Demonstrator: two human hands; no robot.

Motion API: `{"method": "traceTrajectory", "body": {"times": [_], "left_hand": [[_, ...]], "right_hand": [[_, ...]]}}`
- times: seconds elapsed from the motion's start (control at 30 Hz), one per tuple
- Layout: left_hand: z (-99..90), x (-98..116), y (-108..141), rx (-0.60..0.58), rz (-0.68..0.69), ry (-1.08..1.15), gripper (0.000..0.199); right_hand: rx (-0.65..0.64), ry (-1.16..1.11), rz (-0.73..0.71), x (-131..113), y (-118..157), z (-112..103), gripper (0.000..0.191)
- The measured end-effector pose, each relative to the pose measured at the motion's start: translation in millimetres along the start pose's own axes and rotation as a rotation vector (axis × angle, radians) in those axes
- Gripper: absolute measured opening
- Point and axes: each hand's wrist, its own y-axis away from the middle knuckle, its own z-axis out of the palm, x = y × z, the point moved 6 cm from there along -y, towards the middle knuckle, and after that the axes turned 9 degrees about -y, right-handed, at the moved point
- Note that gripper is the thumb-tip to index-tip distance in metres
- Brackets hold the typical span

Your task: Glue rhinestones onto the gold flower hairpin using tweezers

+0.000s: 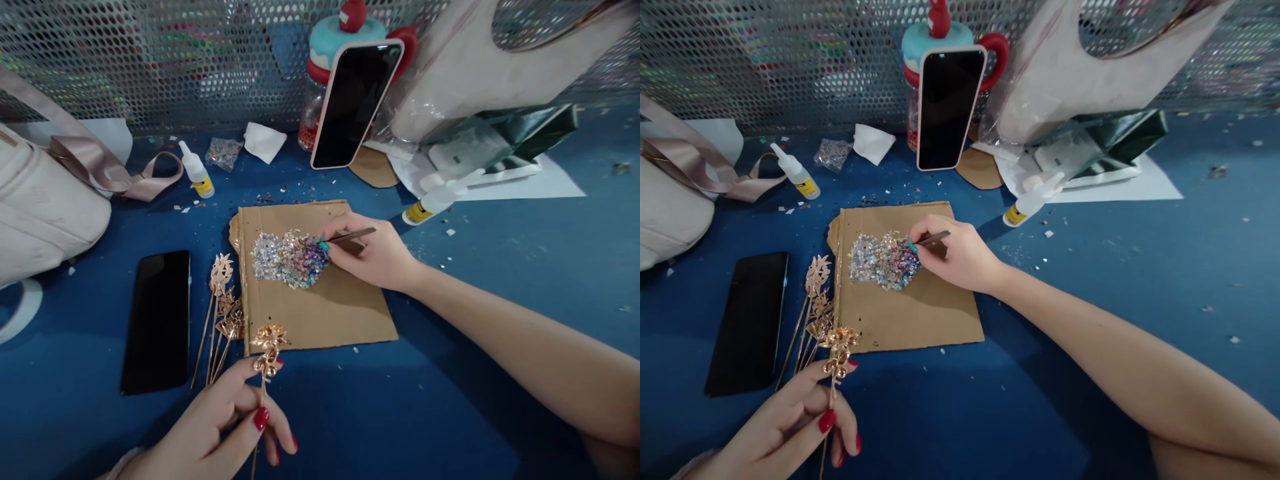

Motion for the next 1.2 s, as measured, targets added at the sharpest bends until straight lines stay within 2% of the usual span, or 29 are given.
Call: {"method": "traceTrajectory", "body": {"times": [0.37, 0.8, 1.2], "left_hand": [[0.6, 1, 0, 0.001, -0.021, 0.006, 0.032], [-0.1, 2, 0, 0.003, 0.025, 0.029, 0.032], [-0.2, 1, -1, 0.000, -0.024, -0.043, 0.031]], "right_hand": [[-0.032, 0.001, 0.001, -1, 1, 2, 0.009], [-0.010, 0.003, -0.024, -3, 1, 0, 0.009], [0.010, -0.385, 0.125, 8, 1, -2, 0.011]]}}
